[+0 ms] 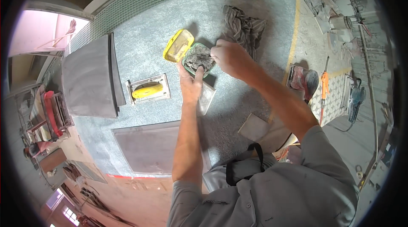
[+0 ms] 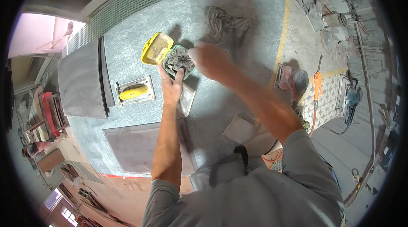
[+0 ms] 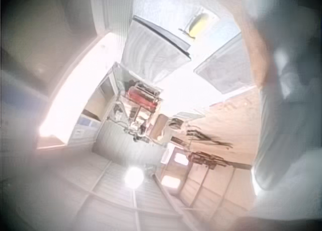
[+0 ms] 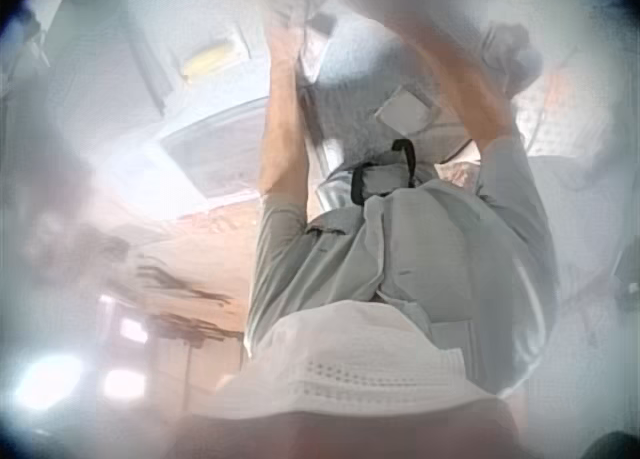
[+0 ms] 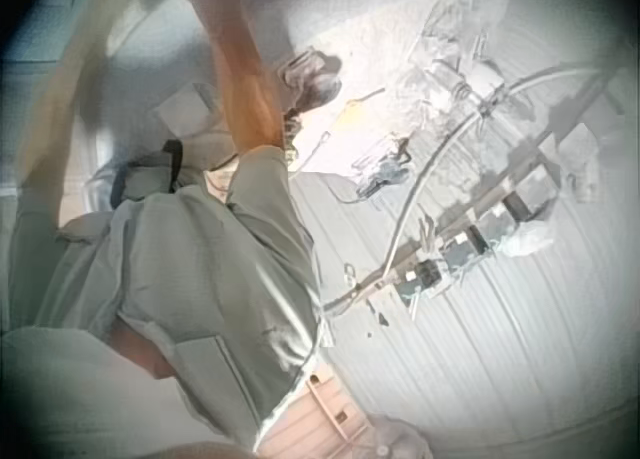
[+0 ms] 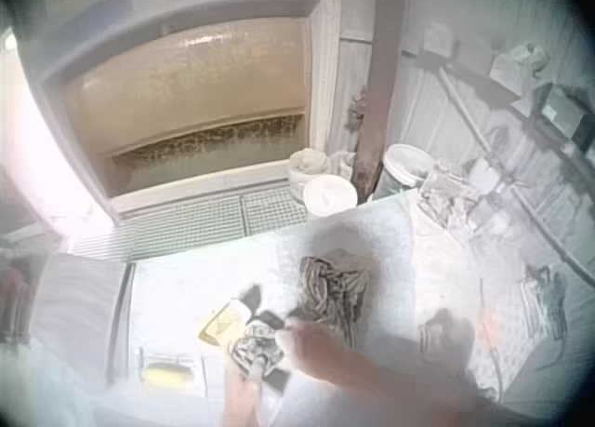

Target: The person sands a dark-colored board using a sanding block, applies filler to imperfections with a putty knife, and then sands the surface again using a hand sander.

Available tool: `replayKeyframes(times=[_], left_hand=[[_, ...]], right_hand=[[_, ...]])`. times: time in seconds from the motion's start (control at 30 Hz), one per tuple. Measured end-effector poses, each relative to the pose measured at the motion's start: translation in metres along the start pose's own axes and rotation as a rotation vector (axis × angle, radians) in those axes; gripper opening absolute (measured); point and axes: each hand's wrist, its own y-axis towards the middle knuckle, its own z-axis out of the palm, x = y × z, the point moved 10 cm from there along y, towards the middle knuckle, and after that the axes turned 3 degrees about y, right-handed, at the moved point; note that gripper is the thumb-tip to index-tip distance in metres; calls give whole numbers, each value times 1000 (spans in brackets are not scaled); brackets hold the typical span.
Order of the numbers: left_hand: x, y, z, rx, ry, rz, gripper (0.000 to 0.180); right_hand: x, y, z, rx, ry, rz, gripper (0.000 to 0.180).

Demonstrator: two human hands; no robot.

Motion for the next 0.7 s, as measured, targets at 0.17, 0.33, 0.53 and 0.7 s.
replayKeyframes(times=[0.17,0.33,0.53,0.7], left_hand=[[0,-1,3,25,128,28,79],[-1,-1,3,8,150,41,80],[3,-2,3,-4,141,5,80],[-10,-3,3,-26,277,48,84]], right_hand=[[3,4,20,58,-76,-44,8],[6,5,25,72,-82,-64,8],[12,4,27,110,-115,-55,7],[22,1,31,97,-153,-115,10]])
